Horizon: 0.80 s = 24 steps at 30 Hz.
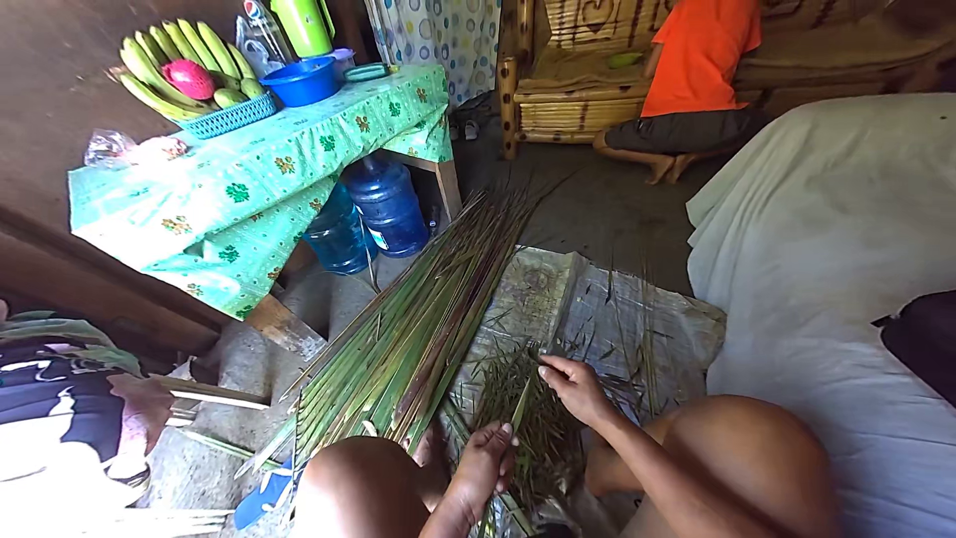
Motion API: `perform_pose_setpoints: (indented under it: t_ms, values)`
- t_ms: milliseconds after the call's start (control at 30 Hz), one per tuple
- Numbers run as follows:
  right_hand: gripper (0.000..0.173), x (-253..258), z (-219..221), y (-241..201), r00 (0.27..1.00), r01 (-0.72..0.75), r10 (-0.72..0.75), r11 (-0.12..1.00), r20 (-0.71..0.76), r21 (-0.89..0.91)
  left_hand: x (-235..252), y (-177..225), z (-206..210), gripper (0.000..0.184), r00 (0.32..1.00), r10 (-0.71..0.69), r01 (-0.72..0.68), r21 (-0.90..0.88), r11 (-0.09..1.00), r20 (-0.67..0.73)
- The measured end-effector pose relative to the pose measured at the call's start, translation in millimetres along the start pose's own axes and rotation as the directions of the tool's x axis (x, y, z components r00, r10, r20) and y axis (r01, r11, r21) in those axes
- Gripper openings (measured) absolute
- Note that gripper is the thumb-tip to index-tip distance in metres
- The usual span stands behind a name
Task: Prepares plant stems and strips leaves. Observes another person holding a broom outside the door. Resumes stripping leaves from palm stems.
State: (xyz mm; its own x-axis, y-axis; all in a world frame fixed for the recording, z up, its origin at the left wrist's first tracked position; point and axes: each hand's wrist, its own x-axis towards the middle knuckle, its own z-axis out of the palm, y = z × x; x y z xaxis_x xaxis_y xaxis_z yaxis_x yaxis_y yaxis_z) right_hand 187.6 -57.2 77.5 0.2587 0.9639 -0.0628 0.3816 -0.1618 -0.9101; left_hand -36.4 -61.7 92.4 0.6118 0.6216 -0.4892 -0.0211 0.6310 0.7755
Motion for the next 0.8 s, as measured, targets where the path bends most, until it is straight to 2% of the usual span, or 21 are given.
perform_pose_setpoints:
  t_ms: [100,133,167,267,333,367,433,567,667,800]
  values:
    - [0.03,10,-11,7,0.993,-0.038,0.045,0.997,-0.106,0.064,-2,-2,-1,0.032,1.0,-0.002,0.002,-0.004,1.0,0.014]
    - [0.029,11,-15,6,0.993,-0.046,0.055,0.995,-0.101,0.093,-1,-2,-1,0.032,1.0,-0.002,0.002,-0.005,1.0,0.005]
    - [0.029,8,-17,2,0.997,-0.057,0.064,0.992,-0.053,0.111,0,-1,-1,0.032,1.0,-0.004,0.004,-0.006,1.0,-0.009]
    - [0.032,-18,-9,-18,0.972,-0.04,0.026,0.998,0.232,0.054,6,3,-2,0.032,0.998,-0.013,0.013,-0.001,1.0,-0.058]
    - [0.032,-36,2,-25,0.92,0.094,-0.079,0.995,0.385,-0.021,10,5,-2,0.032,0.996,-0.013,0.014,0.005,1.0,-0.092]
    - [0.031,-42,8,-25,0.902,0.186,-0.153,0.982,0.404,-0.041,11,7,-2,0.031,0.995,-0.01,0.011,0.007,1.0,-0.101]
    - [0.029,-46,15,-23,0.885,0.284,-0.241,0.957,0.397,-0.052,12,7,-1,0.032,0.994,-0.009,0.008,-0.007,1.0,-0.105]
    - [0.027,-38,17,-16,0.88,0.322,-0.275,0.945,0.388,-0.062,12,3,0,0.033,0.997,-0.005,0.0,-0.06,0.998,-0.079]
    - [0.03,-33,18,-12,0.912,0.294,-0.253,0.952,0.325,-0.086,12,2,2,0.033,0.997,-0.004,-0.001,-0.059,0.998,-0.079]
    - [0.035,-23,12,-8,0.952,0.174,-0.144,0.981,0.27,-0.09,10,4,5,0.031,0.995,0.032,-0.032,0.002,0.999,-0.098]
